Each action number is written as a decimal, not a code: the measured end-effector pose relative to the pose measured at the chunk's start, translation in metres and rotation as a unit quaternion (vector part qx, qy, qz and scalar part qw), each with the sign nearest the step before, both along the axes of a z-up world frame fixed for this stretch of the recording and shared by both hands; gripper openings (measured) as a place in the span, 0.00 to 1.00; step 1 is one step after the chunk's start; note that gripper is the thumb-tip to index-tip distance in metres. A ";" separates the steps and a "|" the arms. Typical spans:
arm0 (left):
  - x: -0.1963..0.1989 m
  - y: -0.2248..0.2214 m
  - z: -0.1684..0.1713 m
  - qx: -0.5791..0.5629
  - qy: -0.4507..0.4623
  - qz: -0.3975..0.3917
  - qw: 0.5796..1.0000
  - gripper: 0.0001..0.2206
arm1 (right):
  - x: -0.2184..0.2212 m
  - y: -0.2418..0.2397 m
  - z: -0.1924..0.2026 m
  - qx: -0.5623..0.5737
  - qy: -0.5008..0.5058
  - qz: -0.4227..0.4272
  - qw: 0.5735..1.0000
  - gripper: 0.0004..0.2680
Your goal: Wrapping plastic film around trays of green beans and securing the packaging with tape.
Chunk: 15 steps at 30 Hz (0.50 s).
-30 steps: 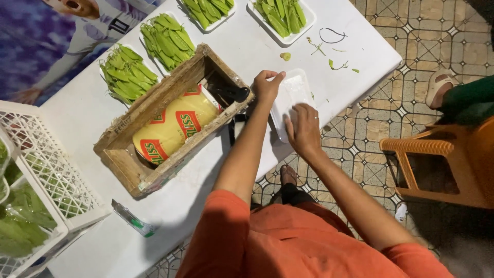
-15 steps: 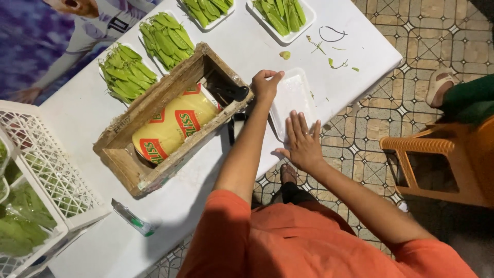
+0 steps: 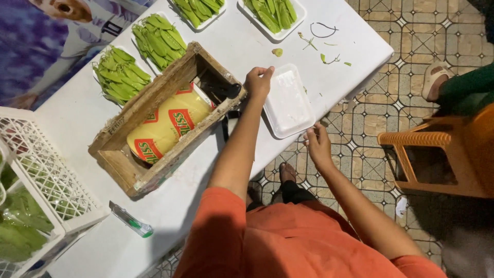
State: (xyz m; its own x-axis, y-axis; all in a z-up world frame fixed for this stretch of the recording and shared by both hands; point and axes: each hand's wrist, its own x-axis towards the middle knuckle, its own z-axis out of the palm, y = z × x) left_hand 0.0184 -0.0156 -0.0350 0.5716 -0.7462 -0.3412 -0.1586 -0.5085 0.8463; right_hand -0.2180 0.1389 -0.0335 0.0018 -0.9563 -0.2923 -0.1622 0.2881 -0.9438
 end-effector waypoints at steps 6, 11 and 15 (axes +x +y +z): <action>0.000 0.005 0.001 0.031 -0.019 -0.038 0.999 0.13 | -0.002 -0.039 -0.018 0.102 -0.054 -0.110 0.987 0.06; -0.025 0.038 0.072 0.018 0.040 -0.004 0.999 0.16 | -0.031 -0.092 -0.013 0.098 -0.088 -0.135 0.982 0.07; -0.039 0.046 0.025 -0.018 0.086 0.029 0.996 0.20 | -0.044 -0.139 -0.001 0.056 -0.018 -0.098 0.993 0.10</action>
State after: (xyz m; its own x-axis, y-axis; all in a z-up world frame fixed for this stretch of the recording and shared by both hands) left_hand -0.0209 0.0300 -0.0101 0.5492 -0.7272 -0.4118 0.0197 -0.4814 0.8763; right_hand -0.2622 0.0002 -0.0341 -0.1684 -0.9010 -0.3997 -0.0589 0.4139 -0.9084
